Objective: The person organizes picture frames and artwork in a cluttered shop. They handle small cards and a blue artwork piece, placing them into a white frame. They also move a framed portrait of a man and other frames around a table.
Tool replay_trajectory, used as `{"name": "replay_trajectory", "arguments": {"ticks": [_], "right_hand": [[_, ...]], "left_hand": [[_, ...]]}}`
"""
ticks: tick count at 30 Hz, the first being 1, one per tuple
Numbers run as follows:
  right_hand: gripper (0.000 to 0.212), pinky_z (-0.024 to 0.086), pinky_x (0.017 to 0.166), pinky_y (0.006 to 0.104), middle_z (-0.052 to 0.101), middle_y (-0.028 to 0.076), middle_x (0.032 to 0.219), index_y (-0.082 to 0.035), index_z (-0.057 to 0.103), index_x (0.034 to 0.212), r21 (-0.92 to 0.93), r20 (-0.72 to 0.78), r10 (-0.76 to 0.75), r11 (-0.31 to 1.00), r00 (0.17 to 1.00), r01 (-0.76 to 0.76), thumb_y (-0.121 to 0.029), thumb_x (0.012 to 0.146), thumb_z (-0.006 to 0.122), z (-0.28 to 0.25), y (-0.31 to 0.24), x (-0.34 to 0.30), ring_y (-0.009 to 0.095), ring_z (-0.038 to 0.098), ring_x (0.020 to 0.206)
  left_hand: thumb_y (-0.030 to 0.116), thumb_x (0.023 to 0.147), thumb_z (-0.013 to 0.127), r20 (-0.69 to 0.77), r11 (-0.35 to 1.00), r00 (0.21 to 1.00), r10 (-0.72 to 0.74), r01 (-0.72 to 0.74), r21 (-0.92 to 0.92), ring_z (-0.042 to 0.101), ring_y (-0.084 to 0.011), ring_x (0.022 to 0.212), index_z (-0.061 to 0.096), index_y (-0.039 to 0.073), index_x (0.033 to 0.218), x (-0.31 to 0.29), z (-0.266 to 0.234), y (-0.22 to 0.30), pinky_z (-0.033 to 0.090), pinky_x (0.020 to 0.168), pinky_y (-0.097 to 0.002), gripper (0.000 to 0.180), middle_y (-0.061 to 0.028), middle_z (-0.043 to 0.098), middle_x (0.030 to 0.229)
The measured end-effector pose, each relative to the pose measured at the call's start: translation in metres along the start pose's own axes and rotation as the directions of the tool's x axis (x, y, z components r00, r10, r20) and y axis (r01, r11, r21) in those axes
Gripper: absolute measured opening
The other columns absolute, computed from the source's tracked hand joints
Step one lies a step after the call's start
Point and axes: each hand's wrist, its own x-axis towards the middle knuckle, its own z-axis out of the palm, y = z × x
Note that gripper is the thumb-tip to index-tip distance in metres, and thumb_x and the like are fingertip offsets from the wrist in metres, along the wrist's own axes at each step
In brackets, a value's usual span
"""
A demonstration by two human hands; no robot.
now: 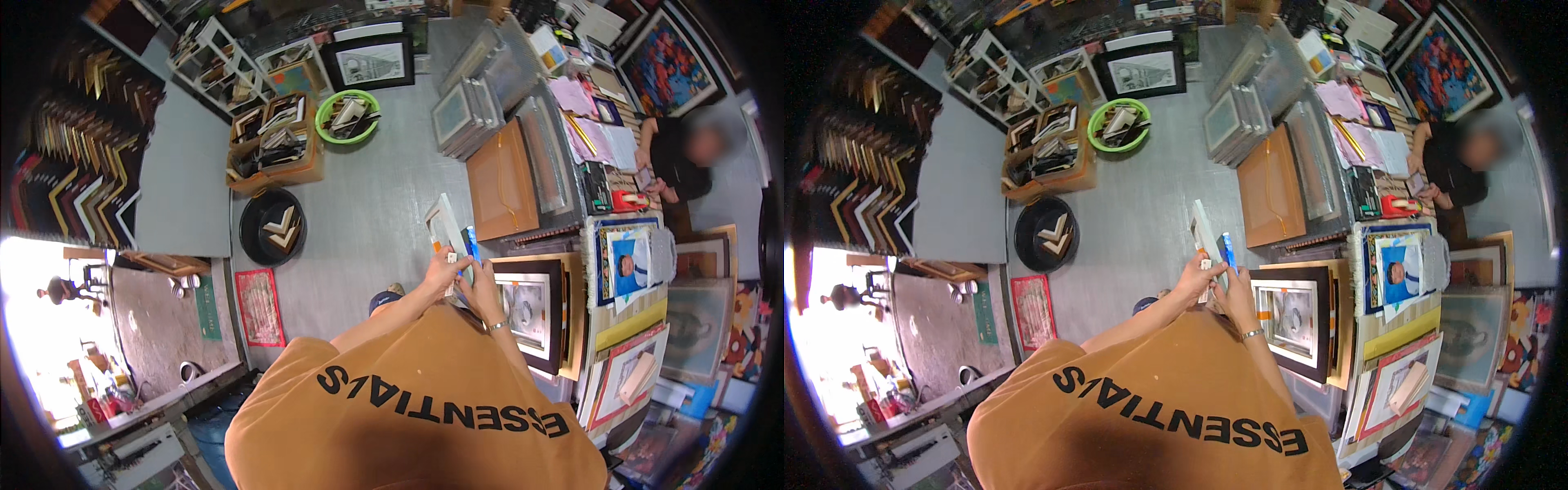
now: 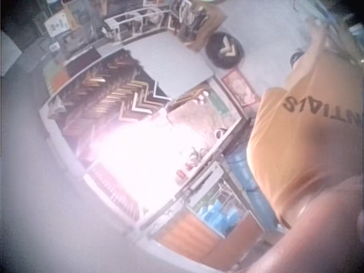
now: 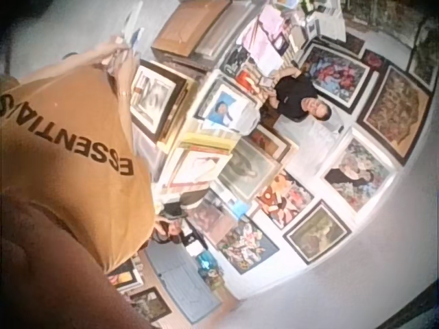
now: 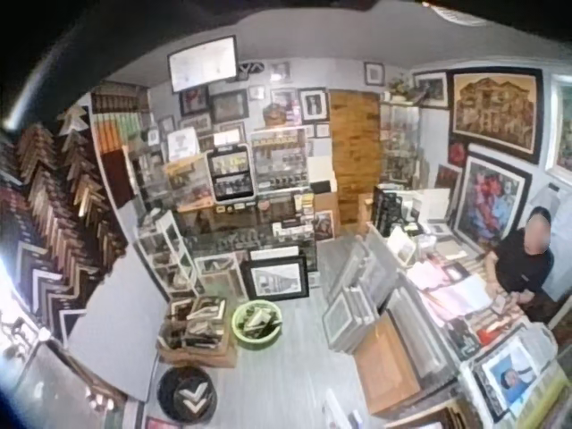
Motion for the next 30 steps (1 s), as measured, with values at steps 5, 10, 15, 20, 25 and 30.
{"name": "replay_trajectory", "arguments": {"ticks": [5, 10, 15, 20, 25, 30], "right_hand": [[0.048, 0.046, 0.086, 0.0477, 0.049, 0.026, 0.111, -0.001, 0.053, 0.122, -0.033, 0.03, 0.062, 0.998, 0.998, -0.061, -0.022, 0.083, 0.074, 0.014, -0.035, 0.001, 0.044, 0.053, 0.104], [0.053, 0.046, 0.09, 0.0496, 0.048, 0.027, 0.118, -0.005, 0.051, 0.131, -0.018, 0.01, 0.056, 0.998, 0.998, -0.056, -0.019, 0.085, 0.072, 0.027, -0.051, -0.012, 0.047, 0.051, 0.11], [0.056, 0.045, 0.088, 0.0475, 0.053, 0.022, 0.111, -0.007, 0.048, 0.134, -0.114, -0.053, -0.015, 0.993, 0.999, 0.009, -0.016, 0.084, 0.071, 0.035, -0.056, -0.019, 0.041, 0.054, 0.104], [0.058, 0.047, 0.089, 0.0471, 0.056, 0.024, 0.124, -0.002, 0.045, 0.134, 0.02, -0.069, 0.054, 0.998, 0.996, -0.053, -0.013, 0.084, 0.071, 0.036, -0.061, -0.019, 0.043, 0.057, 0.109], [0.061, 0.046, 0.095, 0.0451, 0.056, 0.025, 0.125, 0.0, 0.044, 0.134, 0.115, -0.019, 0.076, 0.991, 0.997, -0.073, -0.016, 0.083, 0.073, 0.032, -0.047, -0.005, 0.043, 0.055, 0.114], [0.062, 0.046, 0.095, 0.0454, 0.059, 0.025, 0.121, 0.002, 0.05, 0.131, 0.043, 0.119, -0.098, 0.995, 0.988, 0.094, -0.019, 0.079, 0.077, 0.016, -0.027, 0.023, 0.042, 0.057, 0.112]], "left_hand": [[0.027, 0.082, 0.081, -0.004, 0.999, 1.0, -0.023, 0.023, 0.032, 0.059, -0.0099, 0.072, 0.06, 0.005, 0.107, -0.009, -0.036, 0.011, 0.049, 0.055, -0.026, 0.039, -0.0039, 0.066, 0.088], [0.03, 0.084, 0.078, 0.044, 0.998, 0.997, -0.059, 0.059, 0.009, 0.057, -0.0099, 0.068, 0.059, 0.003, 0.108, -0.016, -0.053, -0.003, 0.049, 0.056, -0.0259, 0.041, -0.0049, 0.066, 0.089], [0.036, 0.087, 0.075, 0.028, 1.0, 0.999, -0.017, 0.017, 0.021, 0.057, -0.0119, 0.065, 0.057, 0.001, 0.112, -0.016, -0.058, -0.016, 0.049, 0.058, -0.0284, 0.046, -0.0076, 0.065, 0.094], [0.042, 0.087, 0.073, 0.032, 0.996, 0.996, -0.088, 0.087, 0.037, 0.058, -0.0133, 0.061, 0.054, 0.0, 0.111, -0.017, -0.059, -0.017, 0.049, 0.056, -0.0289, 0.052, -0.0086, 0.064, 0.09], [0.04, 0.086, 0.074, -0.053, 0.998, 0.998, 0.037, -0.034, 0.055, 0.059, -0.0132, 0.061, 0.057, 0.0, 0.109, -0.007, -0.055, -0.021, 0.05, 0.053, -0.0305, 0.049, -0.0071, 0.064, 0.083], [0.036, 0.084, 0.076, -0.217, 0.998, 0.976, -0.001, 0.014, 0.061, 0.059, -0.0134, 0.061, 0.06, 0.001, 0.109, -0.002, -0.044, -0.023, 0.05, 0.053, -0.0304, 0.046, -0.0067, 0.064, 0.08]]}}
